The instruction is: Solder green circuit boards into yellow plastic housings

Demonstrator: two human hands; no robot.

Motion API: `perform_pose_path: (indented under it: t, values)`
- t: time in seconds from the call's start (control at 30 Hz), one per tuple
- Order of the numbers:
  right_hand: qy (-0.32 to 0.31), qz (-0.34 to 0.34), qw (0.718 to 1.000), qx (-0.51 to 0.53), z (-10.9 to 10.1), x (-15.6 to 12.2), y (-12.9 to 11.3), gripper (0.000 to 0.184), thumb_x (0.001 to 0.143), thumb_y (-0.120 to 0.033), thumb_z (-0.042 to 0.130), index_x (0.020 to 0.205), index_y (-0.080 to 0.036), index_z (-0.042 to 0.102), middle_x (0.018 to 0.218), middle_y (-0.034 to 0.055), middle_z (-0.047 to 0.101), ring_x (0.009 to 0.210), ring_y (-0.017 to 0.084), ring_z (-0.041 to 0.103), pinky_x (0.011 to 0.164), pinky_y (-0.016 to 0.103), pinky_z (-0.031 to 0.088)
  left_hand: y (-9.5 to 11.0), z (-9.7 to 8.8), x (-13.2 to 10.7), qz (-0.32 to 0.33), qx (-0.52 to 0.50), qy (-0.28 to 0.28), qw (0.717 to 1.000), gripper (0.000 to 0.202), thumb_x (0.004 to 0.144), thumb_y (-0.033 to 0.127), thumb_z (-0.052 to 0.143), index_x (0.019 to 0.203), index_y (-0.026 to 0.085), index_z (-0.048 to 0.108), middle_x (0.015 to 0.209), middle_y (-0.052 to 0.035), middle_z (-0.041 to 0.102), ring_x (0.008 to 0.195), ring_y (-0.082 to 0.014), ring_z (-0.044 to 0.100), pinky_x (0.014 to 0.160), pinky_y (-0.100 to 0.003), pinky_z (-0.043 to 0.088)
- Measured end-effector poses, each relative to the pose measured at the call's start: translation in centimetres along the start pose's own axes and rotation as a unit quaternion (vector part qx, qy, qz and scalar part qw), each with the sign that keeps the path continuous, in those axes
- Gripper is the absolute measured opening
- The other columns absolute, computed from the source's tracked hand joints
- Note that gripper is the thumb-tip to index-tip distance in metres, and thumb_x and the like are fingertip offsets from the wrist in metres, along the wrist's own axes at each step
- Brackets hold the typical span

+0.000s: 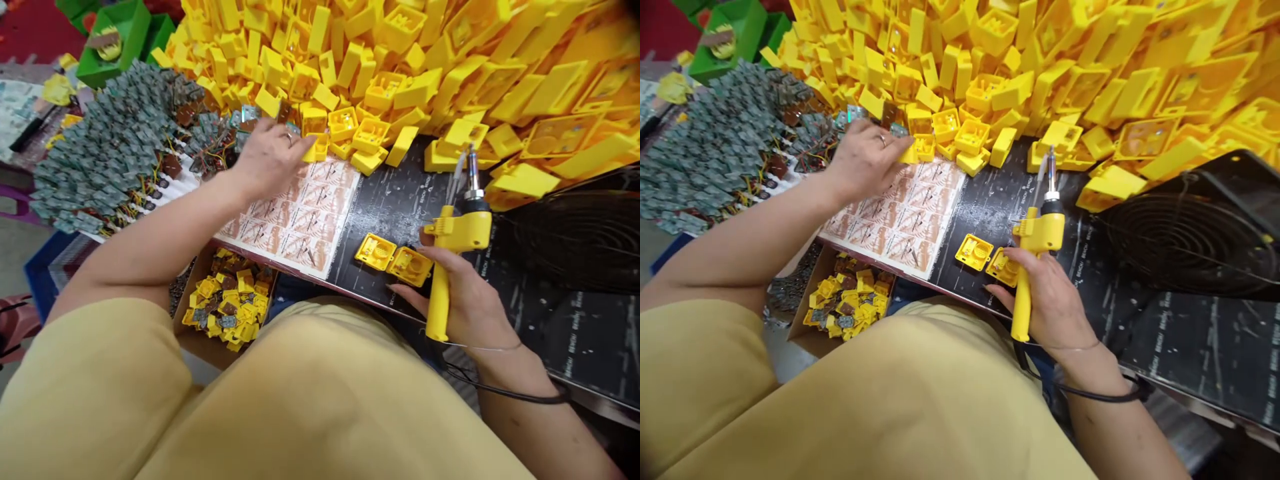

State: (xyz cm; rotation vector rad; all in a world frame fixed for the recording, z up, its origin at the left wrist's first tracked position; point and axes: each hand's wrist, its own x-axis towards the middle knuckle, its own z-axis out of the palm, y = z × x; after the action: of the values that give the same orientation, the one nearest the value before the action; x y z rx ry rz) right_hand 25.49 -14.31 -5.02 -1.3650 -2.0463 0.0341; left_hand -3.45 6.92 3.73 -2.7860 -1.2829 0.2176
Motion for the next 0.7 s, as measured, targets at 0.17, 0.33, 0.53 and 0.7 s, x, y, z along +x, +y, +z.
perform_pose_path:
  t: [0.17, 0.33, 0.53, 0.7]
  values:
    - [0.028, -0.053, 0.998, -0.008, 1.9, 1.7, -0.6, 0.052, 0.096, -0.042, 0.073, 0.137, -0.020, 0.048, 0.106, 0.0086, 0.069, 0.089, 0.026, 0.072, 0.076, 0.038, 0.062, 7.1, 0.4, -2.6, -0.009, -0.134, -0.121, 0.984, 0.051, 0.110, 0.043, 0.033, 0.153, 0.024, 0.053, 0.098, -0.0063, 0.079, 0.093, -0.0230, 0.073, 0.084, -0.036, 0.054]
    - [0.018, -0.071, 0.997, 0.003, 1.9, 1.9, -0.5, 0.054, 0.098, -0.034, 0.070, 0.144, -0.021, 0.045, 0.114, 0.0100, 0.070, 0.092, 0.024, 0.073, 0.075, 0.035, 0.061, 6.0, 2.0, -4.0, 0.037, -0.083, -0.035, 0.995, 0.064, 0.103, 0.061, 0.047, 0.150, 0.020, 0.058, 0.137, -0.0178, 0.070, 0.128, -0.0344, 0.064, 0.098, -0.045, 0.054]
    - [0.017, -0.080, 0.997, 0.012, 1.6, 1.5, 0.2, 0.071, 0.094, -0.034, 0.075, 0.154, -0.025, 0.039, 0.123, 0.0127, 0.069, 0.099, 0.027, 0.073, 0.076, 0.038, 0.063, 6.8, 4.8, -4.6, 0.240, -0.178, 0.017, 0.954, 0.060, 0.102, 0.044, 0.056, 0.153, 0.014, 0.053, 0.141, -0.0176, 0.067, 0.126, -0.0273, 0.065, 0.108, -0.042, 0.049]
    - [0.043, -0.065, 0.997, 0.010, 1.4, 1.2, 0.4, 0.079, 0.089, -0.049, 0.079, 0.155, -0.025, 0.041, 0.126, 0.0161, 0.069, 0.105, 0.033, 0.073, 0.082, 0.048, 0.066, 6.2, 2.6, -2.6, 0.058, -0.063, 0.049, 0.995, 0.048, 0.107, 0.046, 0.043, 0.133, 0.015, 0.068, 0.141, -0.0154, 0.066, 0.131, -0.0317, 0.057, 0.114, -0.053, 0.039]
